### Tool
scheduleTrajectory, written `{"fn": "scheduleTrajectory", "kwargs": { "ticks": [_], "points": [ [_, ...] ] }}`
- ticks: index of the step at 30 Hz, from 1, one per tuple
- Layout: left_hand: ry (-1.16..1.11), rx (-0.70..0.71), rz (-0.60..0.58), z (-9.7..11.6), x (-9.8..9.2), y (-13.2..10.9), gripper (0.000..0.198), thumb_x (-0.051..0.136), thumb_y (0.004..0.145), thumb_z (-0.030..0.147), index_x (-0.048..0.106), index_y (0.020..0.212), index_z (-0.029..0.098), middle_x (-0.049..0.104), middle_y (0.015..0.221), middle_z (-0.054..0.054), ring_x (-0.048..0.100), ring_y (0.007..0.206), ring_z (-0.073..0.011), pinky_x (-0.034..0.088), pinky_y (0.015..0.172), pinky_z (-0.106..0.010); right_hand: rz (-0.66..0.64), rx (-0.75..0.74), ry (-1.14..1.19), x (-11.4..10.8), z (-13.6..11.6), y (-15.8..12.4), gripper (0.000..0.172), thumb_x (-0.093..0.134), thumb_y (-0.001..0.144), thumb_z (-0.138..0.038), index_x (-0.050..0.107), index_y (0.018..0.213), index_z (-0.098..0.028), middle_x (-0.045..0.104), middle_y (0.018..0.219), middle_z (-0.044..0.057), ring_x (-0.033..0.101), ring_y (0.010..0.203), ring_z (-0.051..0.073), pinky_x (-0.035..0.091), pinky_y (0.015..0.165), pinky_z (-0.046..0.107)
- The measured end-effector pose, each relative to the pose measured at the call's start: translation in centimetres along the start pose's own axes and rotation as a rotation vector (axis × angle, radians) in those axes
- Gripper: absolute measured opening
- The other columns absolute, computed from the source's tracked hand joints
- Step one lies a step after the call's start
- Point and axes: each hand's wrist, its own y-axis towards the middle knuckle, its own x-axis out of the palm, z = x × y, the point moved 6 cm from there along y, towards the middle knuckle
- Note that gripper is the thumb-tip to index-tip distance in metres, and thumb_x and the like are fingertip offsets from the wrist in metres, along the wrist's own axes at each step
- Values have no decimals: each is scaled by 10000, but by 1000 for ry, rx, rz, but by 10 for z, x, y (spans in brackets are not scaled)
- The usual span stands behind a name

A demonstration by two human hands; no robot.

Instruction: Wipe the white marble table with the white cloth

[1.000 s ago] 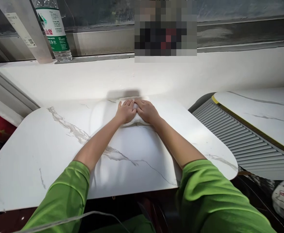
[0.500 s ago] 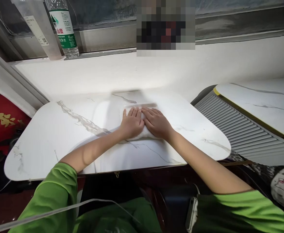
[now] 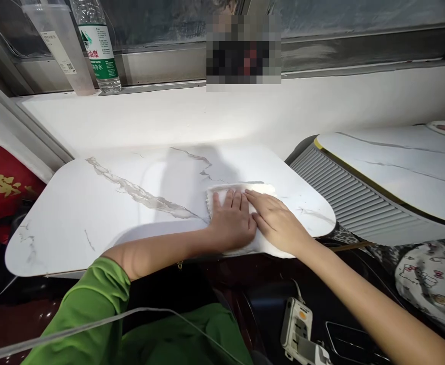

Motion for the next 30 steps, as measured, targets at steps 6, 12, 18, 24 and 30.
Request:
{"fn": "scheduleTrajectory", "kwargs": {
  "ticks": [6,12,18,24,30],
  "points": [
    [-23,3,-4,-12,0,66,618,214,1002,296,244,1541,-5,250,1632,-165,175,1528,-284,106,1233,-587,-57,47,-15,13,55,43,546,319,936,-247,504,1430,-106,532,1477,135,484,1376,277,397,1142,514],
    [-24,-12,-20,-54,-6,145,609,209,992,299,241,1555,68,228,1648,-115,160,1534,-230,85,1246,-524,-9,111,34,32,99,113,543,367,898,-251,558,1379,-88,567,1438,157,515,1335,323,405,1113,536],
    [0,-52,22,-94,-16,197,600,210,995,287,261,1553,71,253,1641,-110,185,1525,-232,83,1248,-522,41,169,110,50,127,174,503,418,850,-247,618,1308,-188,664,1328,86,588,1226,322,443,1061,490],
    [10,-74,25,-109,-19,212,599,196,1001,279,252,1560,69,249,1643,-103,183,1524,-226,73,1250,-512,44,150,94,58,132,195,489,398,863,-240,619,1294,-179,673,1304,95,598,1202,313,441,1054,465],
    [-5,-80,23,-109,-17,194,595,192,1006,284,244,1562,80,222,1652,-92,168,1530,-217,69,1249,-512,45,127,67,56,115,183,501,377,883,-249,582,1333,-165,633,1366,111,572,1246,320,430,1064,490]
  ]
}}
